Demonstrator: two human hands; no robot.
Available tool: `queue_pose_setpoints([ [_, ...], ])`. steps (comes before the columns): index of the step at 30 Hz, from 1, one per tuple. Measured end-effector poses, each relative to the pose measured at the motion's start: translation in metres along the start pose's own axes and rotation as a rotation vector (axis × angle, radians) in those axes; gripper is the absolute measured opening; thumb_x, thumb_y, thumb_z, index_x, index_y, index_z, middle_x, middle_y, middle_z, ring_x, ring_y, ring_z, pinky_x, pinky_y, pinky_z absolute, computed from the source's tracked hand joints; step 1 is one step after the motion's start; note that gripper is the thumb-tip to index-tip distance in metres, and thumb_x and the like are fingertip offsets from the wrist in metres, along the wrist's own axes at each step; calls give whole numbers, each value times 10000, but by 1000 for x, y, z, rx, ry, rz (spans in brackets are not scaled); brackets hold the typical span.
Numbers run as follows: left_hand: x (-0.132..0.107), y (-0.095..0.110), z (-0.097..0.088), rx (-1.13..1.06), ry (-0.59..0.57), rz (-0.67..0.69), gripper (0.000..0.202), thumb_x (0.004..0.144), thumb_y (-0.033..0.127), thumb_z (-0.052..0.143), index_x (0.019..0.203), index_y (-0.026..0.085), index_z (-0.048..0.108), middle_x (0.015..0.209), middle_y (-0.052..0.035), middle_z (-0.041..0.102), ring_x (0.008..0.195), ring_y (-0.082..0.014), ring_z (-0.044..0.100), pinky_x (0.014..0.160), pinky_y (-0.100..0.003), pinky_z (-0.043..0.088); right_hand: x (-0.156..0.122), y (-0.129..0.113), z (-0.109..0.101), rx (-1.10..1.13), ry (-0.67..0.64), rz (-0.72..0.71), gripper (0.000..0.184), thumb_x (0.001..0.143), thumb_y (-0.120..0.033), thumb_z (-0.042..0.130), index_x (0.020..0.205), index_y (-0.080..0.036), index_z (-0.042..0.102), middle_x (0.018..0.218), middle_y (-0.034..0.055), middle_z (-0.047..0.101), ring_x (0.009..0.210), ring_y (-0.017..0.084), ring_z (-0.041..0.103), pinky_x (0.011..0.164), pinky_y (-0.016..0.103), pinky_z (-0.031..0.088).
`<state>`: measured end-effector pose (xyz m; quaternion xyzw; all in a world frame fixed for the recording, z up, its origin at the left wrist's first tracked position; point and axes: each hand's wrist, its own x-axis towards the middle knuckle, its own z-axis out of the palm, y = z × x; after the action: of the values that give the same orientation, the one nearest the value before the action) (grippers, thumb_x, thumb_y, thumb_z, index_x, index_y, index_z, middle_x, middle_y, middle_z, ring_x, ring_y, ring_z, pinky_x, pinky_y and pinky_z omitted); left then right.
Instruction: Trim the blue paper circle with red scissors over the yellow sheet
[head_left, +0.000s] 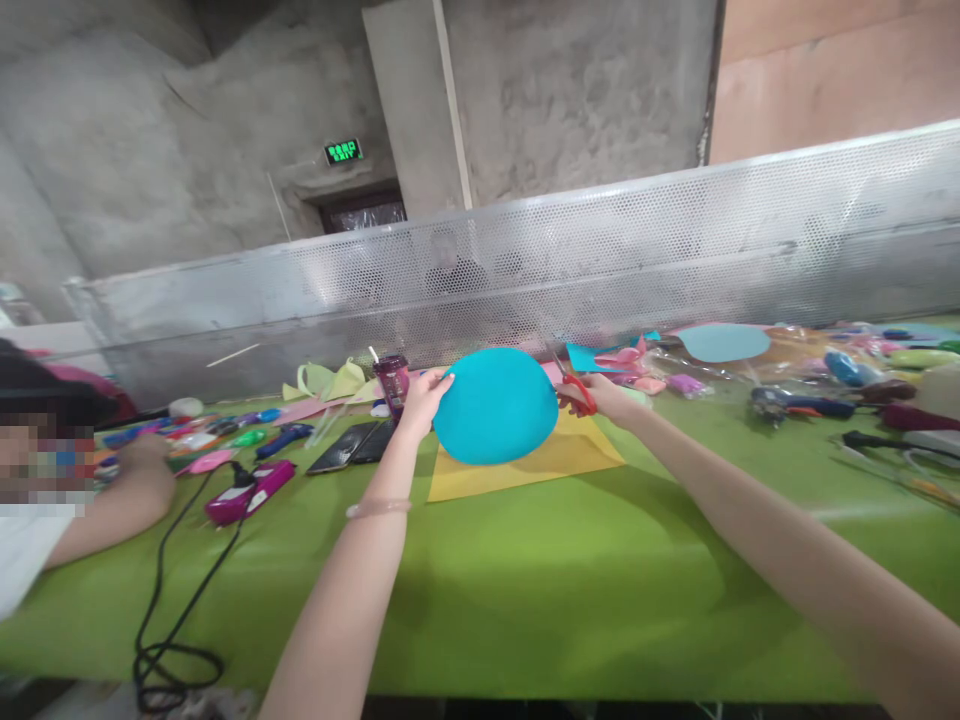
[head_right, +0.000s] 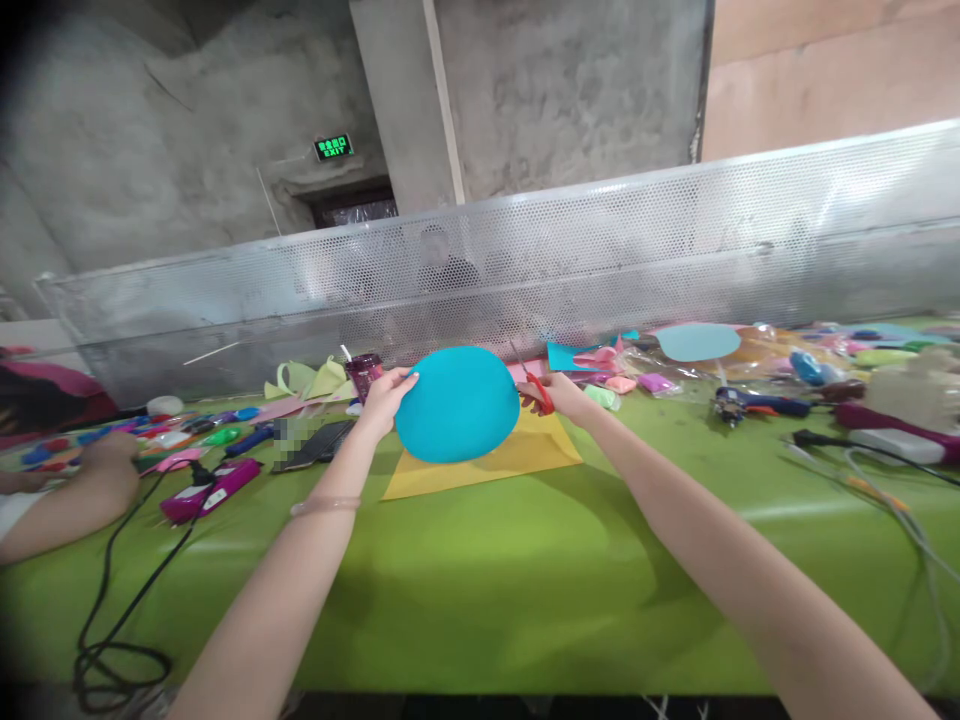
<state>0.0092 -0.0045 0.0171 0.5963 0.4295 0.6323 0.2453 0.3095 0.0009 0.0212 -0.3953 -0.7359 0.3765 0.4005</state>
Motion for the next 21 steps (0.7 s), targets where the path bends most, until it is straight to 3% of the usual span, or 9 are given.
queue_pose_setpoints([
  [8,0,-1,3,6,28,22,292,665,385,613,851,161,585,828,-46,659,812,-194,601,748,-319,458,-5,-5,12,-159,-79,-12,291,648,-402,653,664,-135,541,624,36,587,505,97,524,415,183,398],
  [16,-8,9,3,-17,-204,-1,416,583,348,697,935,143,612,922,-89,664,837,-229,608,758,-361,473,5,3,6,-150,110,-138,162,688,-306,577,703,-150,535,608,1,546,524,97,515,468,199,415],
  [21,-7,8,2,79,-87,23,398,594,358,690,923,143,627,907,-90,672,834,-240,612,756,-374,477,1,-3,8,-60,101,-90,176,689,-314,574,683,-147,519,571,-2,514,500,91,500,458,197,413],
])
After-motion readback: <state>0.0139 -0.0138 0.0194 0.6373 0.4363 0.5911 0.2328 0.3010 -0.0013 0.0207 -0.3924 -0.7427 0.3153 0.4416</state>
